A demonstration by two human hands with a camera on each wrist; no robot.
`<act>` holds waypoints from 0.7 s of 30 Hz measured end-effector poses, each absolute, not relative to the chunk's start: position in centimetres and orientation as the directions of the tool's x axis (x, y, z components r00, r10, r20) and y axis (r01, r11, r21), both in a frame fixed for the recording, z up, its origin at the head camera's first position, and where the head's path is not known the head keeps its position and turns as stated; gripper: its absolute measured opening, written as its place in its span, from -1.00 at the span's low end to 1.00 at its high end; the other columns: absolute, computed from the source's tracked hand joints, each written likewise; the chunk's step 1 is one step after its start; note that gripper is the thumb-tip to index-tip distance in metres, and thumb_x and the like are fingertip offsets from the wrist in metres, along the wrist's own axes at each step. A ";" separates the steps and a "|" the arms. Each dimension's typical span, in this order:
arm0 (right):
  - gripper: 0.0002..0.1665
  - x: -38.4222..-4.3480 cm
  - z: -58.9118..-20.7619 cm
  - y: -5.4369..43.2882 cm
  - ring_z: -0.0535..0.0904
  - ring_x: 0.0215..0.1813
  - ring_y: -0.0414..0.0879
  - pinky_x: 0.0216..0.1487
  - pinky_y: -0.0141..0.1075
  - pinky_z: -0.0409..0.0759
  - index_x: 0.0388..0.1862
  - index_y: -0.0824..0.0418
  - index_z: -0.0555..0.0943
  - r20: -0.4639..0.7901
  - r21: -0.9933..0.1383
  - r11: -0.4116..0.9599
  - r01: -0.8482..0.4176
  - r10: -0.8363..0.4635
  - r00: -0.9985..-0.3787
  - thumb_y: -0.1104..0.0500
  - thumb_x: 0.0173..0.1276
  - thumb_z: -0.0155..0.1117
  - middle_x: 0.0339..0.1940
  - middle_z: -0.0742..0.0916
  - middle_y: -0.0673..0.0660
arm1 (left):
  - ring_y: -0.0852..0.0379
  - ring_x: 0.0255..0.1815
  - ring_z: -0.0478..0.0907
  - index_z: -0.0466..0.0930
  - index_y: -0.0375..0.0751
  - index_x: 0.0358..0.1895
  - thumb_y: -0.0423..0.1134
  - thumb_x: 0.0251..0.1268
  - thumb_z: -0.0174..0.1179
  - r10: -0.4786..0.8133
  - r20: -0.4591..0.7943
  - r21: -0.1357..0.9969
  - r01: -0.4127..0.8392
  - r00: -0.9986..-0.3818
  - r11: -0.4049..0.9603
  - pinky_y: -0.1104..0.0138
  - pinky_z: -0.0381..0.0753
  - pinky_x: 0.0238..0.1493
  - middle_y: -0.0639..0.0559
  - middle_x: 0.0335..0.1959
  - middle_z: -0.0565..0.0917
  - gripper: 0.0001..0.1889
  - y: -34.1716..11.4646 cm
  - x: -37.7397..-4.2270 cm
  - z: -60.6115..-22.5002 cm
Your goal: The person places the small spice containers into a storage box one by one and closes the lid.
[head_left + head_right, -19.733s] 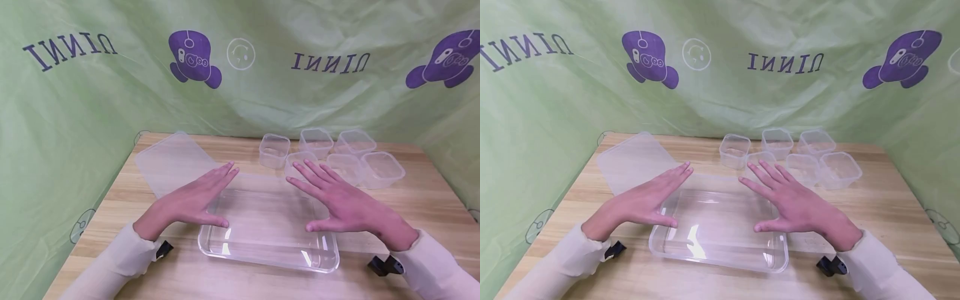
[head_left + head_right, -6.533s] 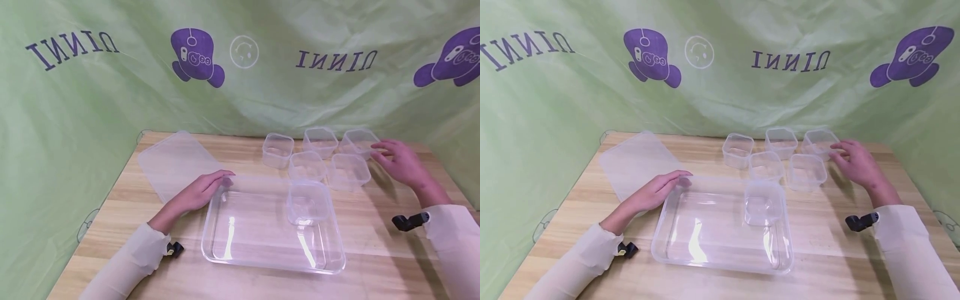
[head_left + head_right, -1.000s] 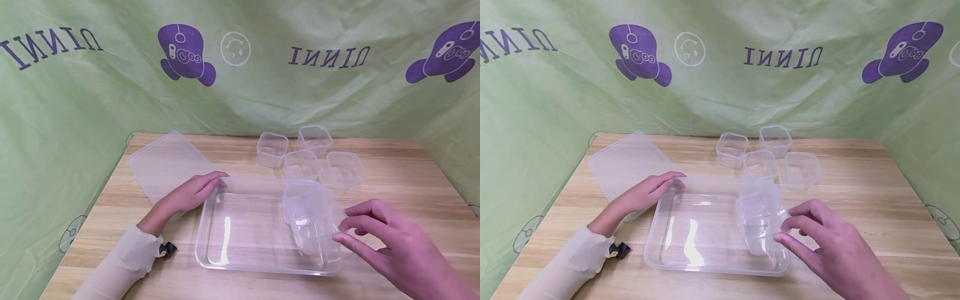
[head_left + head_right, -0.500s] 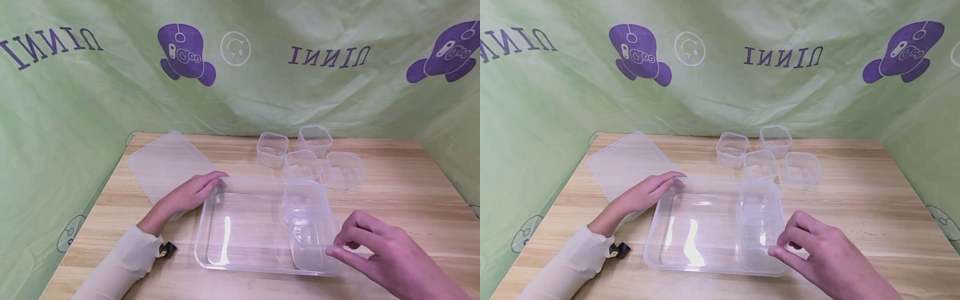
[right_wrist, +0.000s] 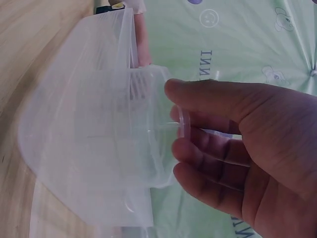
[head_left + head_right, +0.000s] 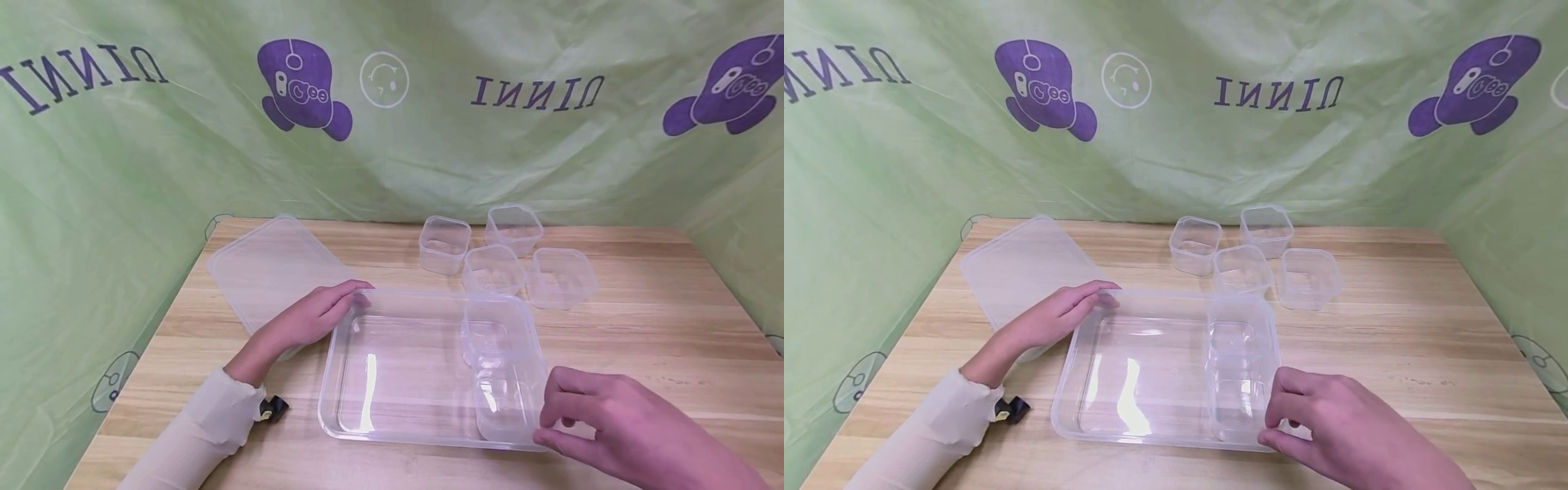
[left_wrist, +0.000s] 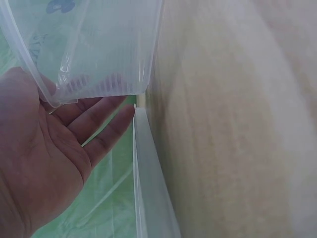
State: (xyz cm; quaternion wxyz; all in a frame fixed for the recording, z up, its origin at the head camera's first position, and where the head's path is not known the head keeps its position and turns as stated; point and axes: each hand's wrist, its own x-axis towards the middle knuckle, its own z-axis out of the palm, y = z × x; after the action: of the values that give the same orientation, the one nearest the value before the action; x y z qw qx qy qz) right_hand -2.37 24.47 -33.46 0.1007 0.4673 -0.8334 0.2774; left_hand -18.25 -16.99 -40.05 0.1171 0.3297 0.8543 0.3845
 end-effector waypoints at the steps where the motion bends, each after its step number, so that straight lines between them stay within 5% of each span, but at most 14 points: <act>1: -0.75 -2.5 -33.5 24.5 0.42 -0.31 -0.58 -0.35 -0.74 0.34 -0.29 -0.22 0.61 0.417 -0.382 0.396 -0.835 -0.732 -0.538 0.11 0.35 0.52 -0.23 0.51 -0.33 | 0.05 0.20 0.60 0.47 -0.15 0.40 -0.27 0.71 -0.24 0.654 0.054 0.734 0.474 -0.755 0.487 0.06 0.42 0.37 -0.04 0.03 0.73 -0.59 -17.0 -18.3 -40.1; 21: -0.73 -3.0 -34.3 24.7 0.45 -0.26 -0.59 -0.28 -0.70 0.42 -0.27 -0.27 0.66 0.265 -0.357 0.455 -0.816 -0.788 -0.555 0.14 0.30 0.54 -0.22 0.56 -0.45 | 0.03 0.21 0.59 0.45 -0.16 0.42 -0.30 0.70 -0.24 0.664 0.040 0.730 0.475 -0.747 0.491 0.05 0.41 0.38 -0.06 0.05 0.72 -0.59 -17.0 -18.3 -39.9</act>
State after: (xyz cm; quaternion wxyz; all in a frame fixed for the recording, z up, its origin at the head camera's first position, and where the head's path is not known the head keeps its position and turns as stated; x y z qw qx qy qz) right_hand -2.95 24.72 -34.25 0.0304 0.4706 -0.8523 0.2263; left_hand -18.32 -17.02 -39.87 0.1246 0.3333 0.8543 0.3788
